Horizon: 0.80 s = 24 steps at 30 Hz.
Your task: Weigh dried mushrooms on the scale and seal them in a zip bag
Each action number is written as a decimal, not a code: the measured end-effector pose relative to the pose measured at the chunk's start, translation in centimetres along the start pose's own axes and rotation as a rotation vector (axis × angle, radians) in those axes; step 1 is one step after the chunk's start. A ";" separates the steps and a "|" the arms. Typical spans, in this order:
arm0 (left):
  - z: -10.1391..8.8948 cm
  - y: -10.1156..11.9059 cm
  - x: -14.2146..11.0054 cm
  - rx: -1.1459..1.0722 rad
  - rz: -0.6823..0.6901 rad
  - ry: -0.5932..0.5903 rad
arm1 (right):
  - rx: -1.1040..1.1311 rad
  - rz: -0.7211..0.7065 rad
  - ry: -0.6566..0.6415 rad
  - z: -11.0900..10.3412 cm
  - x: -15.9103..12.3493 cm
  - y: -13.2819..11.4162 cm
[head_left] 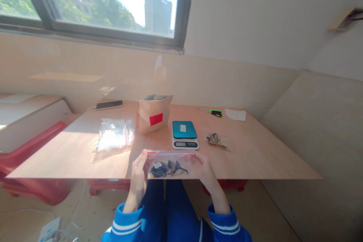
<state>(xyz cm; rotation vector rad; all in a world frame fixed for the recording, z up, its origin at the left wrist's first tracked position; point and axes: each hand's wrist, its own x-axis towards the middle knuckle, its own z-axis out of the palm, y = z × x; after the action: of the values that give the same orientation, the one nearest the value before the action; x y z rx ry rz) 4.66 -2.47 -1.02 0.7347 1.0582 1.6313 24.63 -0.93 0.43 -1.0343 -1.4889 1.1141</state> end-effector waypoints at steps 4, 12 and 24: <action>1.0 -0.9 -0.2 0.162 -0.044 -0.193 | 0.077 0.104 0.287 -1.8 0.3 1.3; 0.4 -1.0 1.5 0.528 0.133 -0.257 | -0.335 0.227 0.771 -14.1 2.5 5.6; 2.5 5.6 6.8 0.828 0.756 0.100 | -1.177 0.033 0.812 -9.5 0.9 9.4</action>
<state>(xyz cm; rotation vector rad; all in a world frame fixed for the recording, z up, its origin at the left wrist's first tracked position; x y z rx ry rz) 2.39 4.16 4.84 1.7759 1.6842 1.8197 34.54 3.39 -7.46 -1.9672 -1.3466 -0.3495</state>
